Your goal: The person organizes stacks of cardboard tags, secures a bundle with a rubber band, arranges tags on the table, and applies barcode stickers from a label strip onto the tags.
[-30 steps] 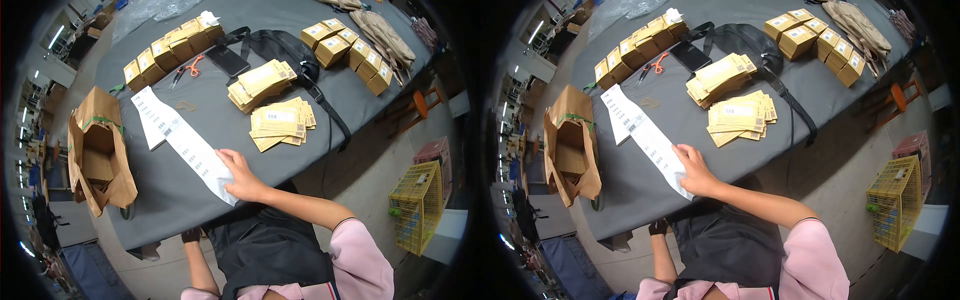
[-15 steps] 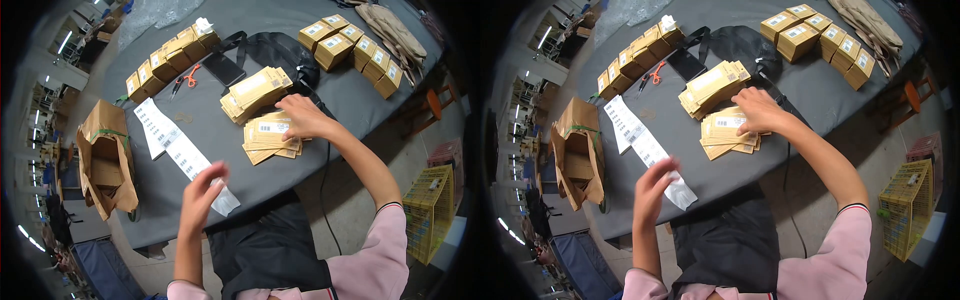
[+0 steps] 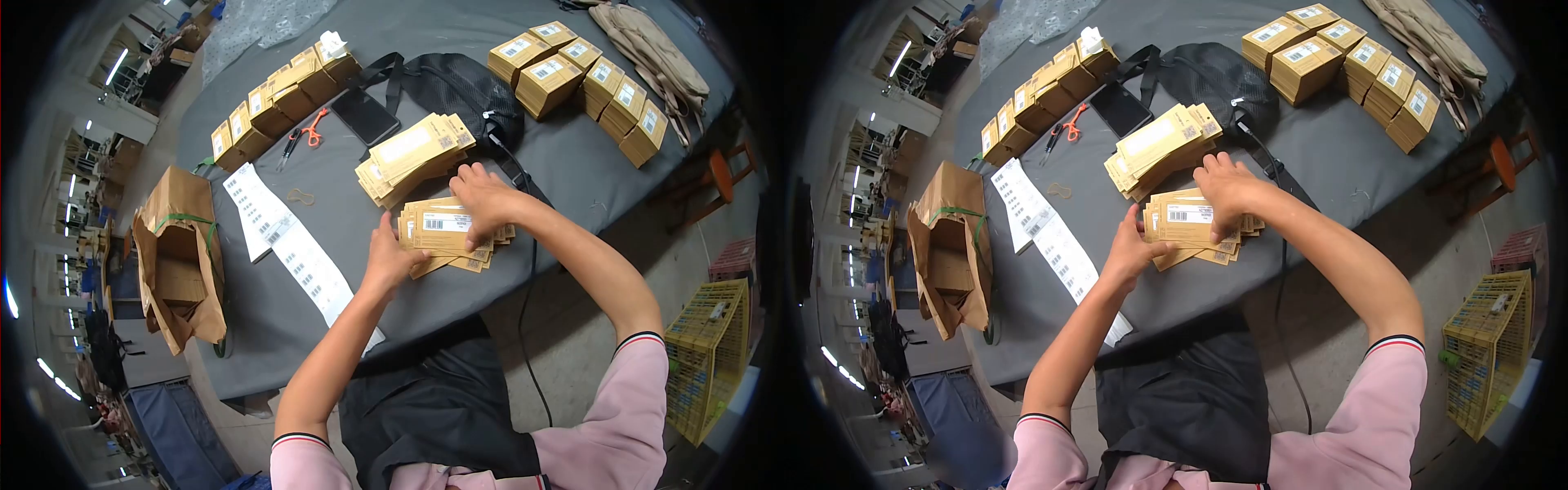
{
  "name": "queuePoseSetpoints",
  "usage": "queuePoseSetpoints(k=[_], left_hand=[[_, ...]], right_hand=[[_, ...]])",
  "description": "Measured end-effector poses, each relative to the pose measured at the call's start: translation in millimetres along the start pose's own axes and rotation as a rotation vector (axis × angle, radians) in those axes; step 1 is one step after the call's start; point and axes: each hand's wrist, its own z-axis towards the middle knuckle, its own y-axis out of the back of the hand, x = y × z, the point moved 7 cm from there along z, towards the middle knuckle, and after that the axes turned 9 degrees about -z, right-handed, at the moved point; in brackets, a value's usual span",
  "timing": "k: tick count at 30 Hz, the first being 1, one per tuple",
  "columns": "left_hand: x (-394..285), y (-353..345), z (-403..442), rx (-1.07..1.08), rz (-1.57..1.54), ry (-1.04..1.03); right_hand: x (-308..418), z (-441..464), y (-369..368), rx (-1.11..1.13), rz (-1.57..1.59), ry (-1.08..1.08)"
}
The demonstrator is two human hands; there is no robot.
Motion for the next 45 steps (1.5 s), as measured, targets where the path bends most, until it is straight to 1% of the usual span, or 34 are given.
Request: queuePoseSetpoints(k=[2,5,8,10,13,18,20,21,22,23,24,26,29,30,32,36,37,38,40,42,44,45], left_hand=[[9.6,-2.6,5.8,0.013,0.033,-0.003],[15.2,-5.6,14.3,0.049,-0.044,-0.048],[0.6,-4.7,11.6,0.099,-0.089,-0.012],[-4.7,-12.7,7.0,0.255,-0.183,0.069],[-7.9,-12.4,4.8,0.233,-0.151,0.076],[-12.0,-11.2,-3.3,0.195,-0.104,0.031],[-9.7,-11.0,-4.7,0.182,-0.101,0.005],[-10.0,-12.8,-5.0,0.197,-0.169,-0.032],[-11.1,-14.1,-5.5,0.212,-0.237,-0.069],[-10.0,-14.8,-5.2,0.216,-0.239,-0.067],[-8.6,-15.1,-4.5,0.214,-0.245,-0.048],[-5.0,-15.2,-3.7,0.214,-0.254,-0.023],[-6.1,-14.7,-3.3,0.242,-0.289,-0.033],[-7.0,-14.7,-4.0,0.254,-0.307,-0.006],[-7.4,-13.4,-3.4,0.267,-0.327,0.019],[-7.0,-13.3,-2.5,0.342,-0.424,0.030],[-7.5,-14.5,-2.4,0.373,-0.470,0.039],[-8.0,-14.4,-2.6,0.379,-0.469,0.039],[-6.3,-14.4,-4.0,0.367,-0.488,0.085],[-3.9,-16.2,-2.6,0.371,-0.503,0.086],[-2.2,-17.9,-1.6,0.373,-0.519,0.088],[-0.8,-18.4,-1.0,0.372,-0.520,0.108]], right_hand=[[1.2,-2.4,-2.5,0.011,0.027,0.000],[0.5,-5.0,-3.9,0.009,0.087,-0.001],[-0.6,-4.0,-4.5,0.035,0.109,-0.010],[-1.8,-4.3,-7.0,0.060,0.131,-0.004],[-1.6,-3.3,-8.4,0.113,0.093,0.023],[-3.6,-6.3,-7.0,0.052,0.075,0.026],[-3.0,-8.8,-5.1,-0.011,0.129,0.065],[-2.2,-10.5,-3.9,-0.006,0.129,0.062],[-3.5,-12.6,-5.1,0.055,0.189,0.016],[-5.2,-14.6,-7.2,0.114,0.249,-0.032],[-5.5,-15.7,-7.5,0.117,0.250,-0.036],[-3.3,-17.0,-5.9,0.062,0.231,-0.008],[-2.0,-18.9,-5.2,0.076,0.245,-0.034],[-2.4,-19.2,-6.1,0.078,0.245,-0.035],[-2.2,-19.2,-4.6,0.049,0.235,-0.017],[-1.9,-23.0,-4.3,0.058,0.244,-0.015],[-0.4,-23.9,-1.9,0.015,0.240,0.026],[1.1,-25.2,0.2,-0.028,0.236,0.067],[-0.3,-26.2,-2.7,-0.039,0.251,0.072],[-0.3,-26.0,-2.3,-0.050,0.268,0.081],[-3.5,-23.4,-11.1,0.112,0.354,0.013],[-4.7,-22.1,-12.5,0.112,0.354,0.012]])
